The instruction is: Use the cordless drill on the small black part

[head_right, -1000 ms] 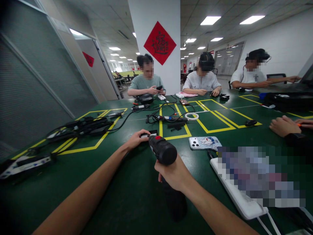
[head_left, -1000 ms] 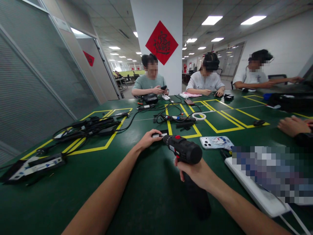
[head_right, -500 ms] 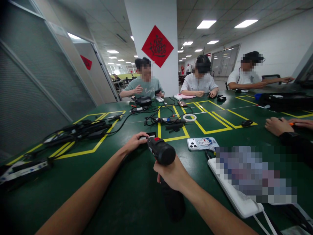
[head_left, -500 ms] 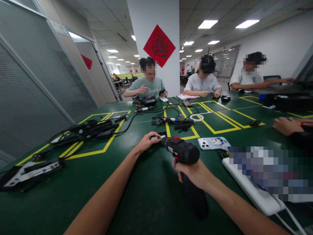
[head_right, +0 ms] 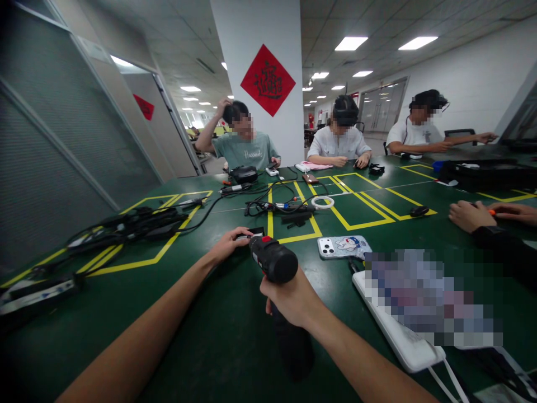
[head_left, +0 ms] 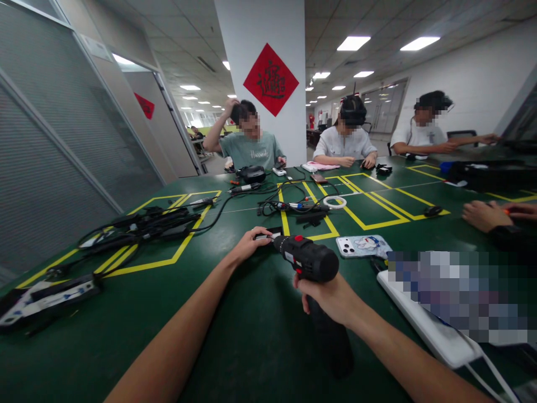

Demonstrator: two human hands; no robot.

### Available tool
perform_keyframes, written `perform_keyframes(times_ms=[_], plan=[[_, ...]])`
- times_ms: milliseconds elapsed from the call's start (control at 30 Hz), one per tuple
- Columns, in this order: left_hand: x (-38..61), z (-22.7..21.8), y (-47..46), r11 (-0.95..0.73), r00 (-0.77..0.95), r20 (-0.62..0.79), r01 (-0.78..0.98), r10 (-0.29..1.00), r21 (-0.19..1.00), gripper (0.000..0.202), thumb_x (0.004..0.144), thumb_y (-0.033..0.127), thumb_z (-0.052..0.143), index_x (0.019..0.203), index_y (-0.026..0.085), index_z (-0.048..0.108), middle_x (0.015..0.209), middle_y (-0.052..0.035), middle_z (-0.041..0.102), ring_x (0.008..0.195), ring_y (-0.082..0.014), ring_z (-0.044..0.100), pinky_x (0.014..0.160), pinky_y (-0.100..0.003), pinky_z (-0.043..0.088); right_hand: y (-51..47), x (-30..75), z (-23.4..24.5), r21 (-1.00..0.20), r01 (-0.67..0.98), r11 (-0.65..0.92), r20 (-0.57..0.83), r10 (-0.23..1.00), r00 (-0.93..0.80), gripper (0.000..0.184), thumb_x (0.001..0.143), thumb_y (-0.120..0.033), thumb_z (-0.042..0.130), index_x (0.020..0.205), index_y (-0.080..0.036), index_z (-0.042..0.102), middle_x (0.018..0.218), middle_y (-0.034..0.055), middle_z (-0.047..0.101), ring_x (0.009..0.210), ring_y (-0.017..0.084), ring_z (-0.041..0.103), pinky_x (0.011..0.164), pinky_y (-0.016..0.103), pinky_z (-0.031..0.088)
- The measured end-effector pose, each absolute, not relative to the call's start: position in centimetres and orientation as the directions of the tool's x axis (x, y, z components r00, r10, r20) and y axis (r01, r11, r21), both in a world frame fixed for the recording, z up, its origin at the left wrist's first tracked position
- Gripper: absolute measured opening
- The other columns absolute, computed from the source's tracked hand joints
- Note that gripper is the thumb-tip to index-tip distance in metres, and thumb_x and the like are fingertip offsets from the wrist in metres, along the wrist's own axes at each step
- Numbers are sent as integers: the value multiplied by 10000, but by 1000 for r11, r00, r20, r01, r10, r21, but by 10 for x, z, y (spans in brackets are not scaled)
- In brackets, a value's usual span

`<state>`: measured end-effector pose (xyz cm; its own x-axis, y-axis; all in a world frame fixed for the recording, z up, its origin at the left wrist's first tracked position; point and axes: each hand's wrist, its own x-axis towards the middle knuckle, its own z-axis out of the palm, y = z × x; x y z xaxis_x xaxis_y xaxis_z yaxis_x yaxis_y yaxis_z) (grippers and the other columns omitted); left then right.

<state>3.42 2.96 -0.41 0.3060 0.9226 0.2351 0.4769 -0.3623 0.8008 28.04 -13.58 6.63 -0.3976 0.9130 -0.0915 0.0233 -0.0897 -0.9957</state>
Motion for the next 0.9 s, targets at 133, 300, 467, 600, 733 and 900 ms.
perform_keyframes(times_ms=[133, 300, 467, 600, 733, 900], plan=[[35, -5, 30, -349, 300, 223, 483, 927, 803, 310, 703, 379, 577, 952, 201, 628, 1109, -50, 576, 1062, -227, 514, 969, -382, 374, -136, 281, 68, -996, 26, -88, -91, 913, -398, 52, 695, -166, 508, 746, -160, 517, 672, -18, 545, 443, 88, 524, 470, 229, 413], [37, -2, 28, -362, 311, 224, 515, 924, 777, 309, 708, 388, 565, 955, 212, 626, 1111, -48, 572, 1077, -236, 499, 994, -392, 351, -137, 280, 68, -994, 42, -98, -106, 917, -385, 73, 692, -166, 521, 765, -161, 522, 711, -3, 572, 452, 92, 535, 474, 232, 420], [38, 1, 27, -375, 319, 229, 542, 920, 752, 299, 689, 367, 580, 945, 218, 624, 1084, -45, 571, 1076, -243, 490, 1002, -396, 343, -136, 281, 64, -994, 53, -99, -112, 916, -384, 93, 702, -174, 518, 787, -157, 553, 696, 8, 596, 459, 101, 544, 482, 237, 430], [39, 0, 28, -366, 311, 223, 548, 924, 752, 285, 681, 322, 560, 935, 210, 628, 1058, -38, 576, 1060, -235, 492, 991, -383, 350, -135, 282, 62, -994, 46, -100, -110, 918, -381, 91, 707, -192, 521, 779, -156, 564, 608, -2, 583, 466, 114, 545, 487, 238, 432], [38, -2, 28, -372, 312, 232, 533, 921, 760, 291, 683, 310, 557, 948, 207, 621, 1053, -35, 574, 1037, -225, 499, 972, -372, 361, -135, 283, 63, -988, 79, -129, -149, 922, -358, 60, 709, -208, 527, 719, -158, 557, 493, -18, 546, 441, 118, 530, 478, 235, 415], [40, -1, 27, -379, 319, 240, 510, 917, 772, 279, 685, 312, 558, 937, 209, 622, 1061, -32, 570, 1012, -217, 509, 964, -367, 368, -136, 282, 64, -985, 105, -134, -163, 922, -352, 64, 706, -212, 532, 707, -159, 567, 451, -21, 538, 431, 121, 522, 481, 238, 406]])
